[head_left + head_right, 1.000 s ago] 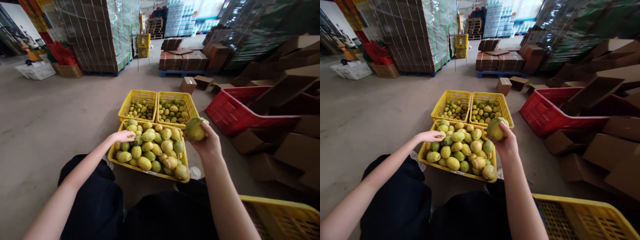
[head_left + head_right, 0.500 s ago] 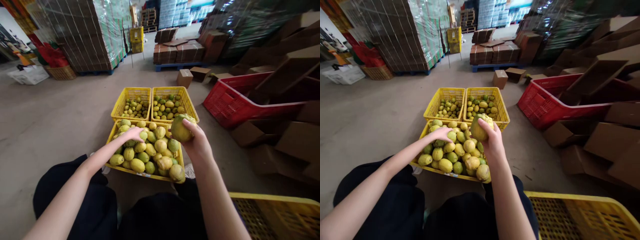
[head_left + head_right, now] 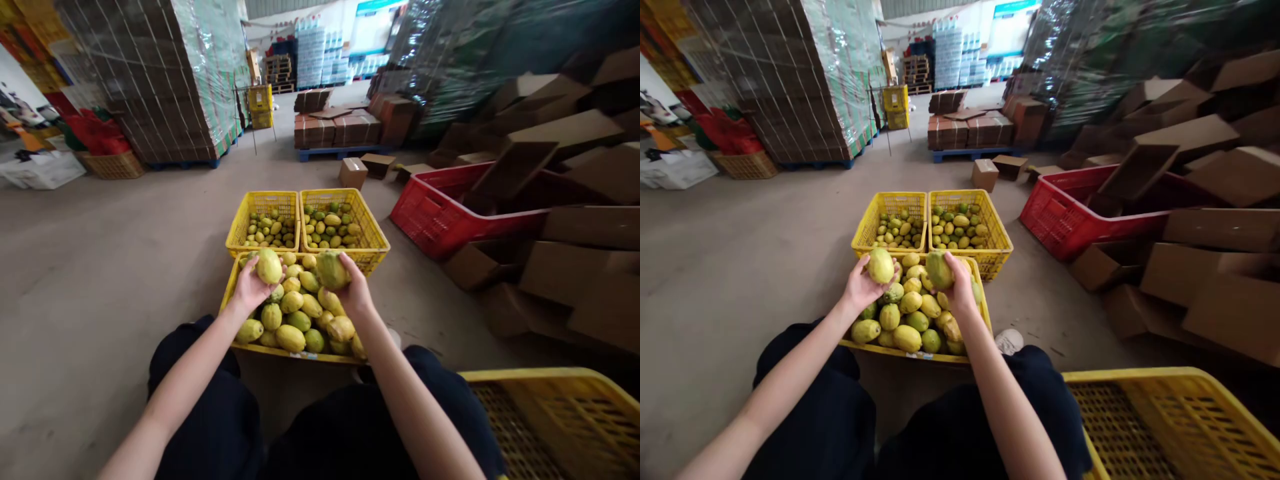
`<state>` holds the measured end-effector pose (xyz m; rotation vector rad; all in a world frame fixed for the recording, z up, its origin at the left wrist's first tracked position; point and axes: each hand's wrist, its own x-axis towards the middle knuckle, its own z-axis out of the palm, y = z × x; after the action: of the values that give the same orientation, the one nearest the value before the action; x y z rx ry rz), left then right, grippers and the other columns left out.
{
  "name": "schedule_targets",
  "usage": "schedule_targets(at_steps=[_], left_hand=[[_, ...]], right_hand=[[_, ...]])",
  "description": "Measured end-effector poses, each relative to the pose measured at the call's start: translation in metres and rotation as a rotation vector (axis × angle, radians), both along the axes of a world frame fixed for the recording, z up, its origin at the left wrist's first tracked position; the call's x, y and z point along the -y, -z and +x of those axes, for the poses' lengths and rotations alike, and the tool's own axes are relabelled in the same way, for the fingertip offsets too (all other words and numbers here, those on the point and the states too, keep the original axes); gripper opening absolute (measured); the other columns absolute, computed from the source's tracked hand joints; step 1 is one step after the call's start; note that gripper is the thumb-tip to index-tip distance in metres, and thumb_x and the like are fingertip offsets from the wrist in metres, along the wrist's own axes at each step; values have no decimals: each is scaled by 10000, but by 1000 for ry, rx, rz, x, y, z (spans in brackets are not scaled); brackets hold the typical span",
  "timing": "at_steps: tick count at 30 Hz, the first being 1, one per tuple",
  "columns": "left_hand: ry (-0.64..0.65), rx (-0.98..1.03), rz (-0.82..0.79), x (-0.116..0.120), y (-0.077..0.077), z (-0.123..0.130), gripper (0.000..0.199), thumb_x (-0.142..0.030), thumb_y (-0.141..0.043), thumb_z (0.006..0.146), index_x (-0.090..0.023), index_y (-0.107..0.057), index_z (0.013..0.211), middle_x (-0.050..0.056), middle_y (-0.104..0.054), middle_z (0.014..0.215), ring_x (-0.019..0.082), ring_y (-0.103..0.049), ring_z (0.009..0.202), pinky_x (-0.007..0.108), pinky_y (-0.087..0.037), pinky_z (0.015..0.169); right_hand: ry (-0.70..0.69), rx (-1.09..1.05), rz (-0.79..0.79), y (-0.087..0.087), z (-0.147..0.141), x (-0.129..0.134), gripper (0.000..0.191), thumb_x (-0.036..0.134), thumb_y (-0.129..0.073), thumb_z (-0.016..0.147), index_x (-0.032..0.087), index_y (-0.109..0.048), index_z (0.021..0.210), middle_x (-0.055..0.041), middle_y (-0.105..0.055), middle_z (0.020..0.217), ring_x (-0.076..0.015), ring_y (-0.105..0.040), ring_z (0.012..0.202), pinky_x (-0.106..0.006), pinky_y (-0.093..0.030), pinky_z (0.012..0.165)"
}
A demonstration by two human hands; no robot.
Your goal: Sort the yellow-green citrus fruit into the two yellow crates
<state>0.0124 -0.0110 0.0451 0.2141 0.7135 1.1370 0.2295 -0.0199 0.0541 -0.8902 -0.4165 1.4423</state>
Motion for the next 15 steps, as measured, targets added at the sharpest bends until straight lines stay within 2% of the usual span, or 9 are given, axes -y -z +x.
schedule_targets(at_steps=[3, 7, 11, 15], left_hand=[[-84, 100, -50, 3, -3, 8, 430, -469, -534, 959, -146, -622, 1229, 101, -750, 960, 219, -743, 846, 320, -625, 735], [-83, 41, -49, 5, -2, 20, 435, -570, -508, 948, -181, -697, 988, 64, -734, 799, 172, -690, 649, 270, -587, 618], [-223, -86, 31, 4, -1, 33, 398, -539, -544, 916, -181, -702, 840, 53, -716, 720, 219, -735, 810, 299, -595, 760], [-306, -145, 66, 3, -7, 41, 377, -533, -584, 885, -184, -705, 814, 46, -728, 742, 225, -741, 931, 286, -578, 826]], right_hand=[[36, -56, -104, 10, -21, 1, 195, 364, -787, 701, 238, -686, 811, 39, -701, 663, -167, -665, 579, -265, -546, 442], [-14, -46, -108, 12, -41, -1, 219, 377, -782, 693, 250, -673, 834, 56, -699, 702, -185, -693, 697, -323, -608, 624], [-52, 18, -2, 16, -54, 1, 292, 453, -798, 684, 246, -664, 839, 51, -711, 787, -186, -692, 806, -304, -585, 704], [-33, 197, 144, 16, -61, 6, 335, 497, -814, 693, 242, -679, 863, 35, -718, 832, -193, -675, 840, -296, -553, 748]])
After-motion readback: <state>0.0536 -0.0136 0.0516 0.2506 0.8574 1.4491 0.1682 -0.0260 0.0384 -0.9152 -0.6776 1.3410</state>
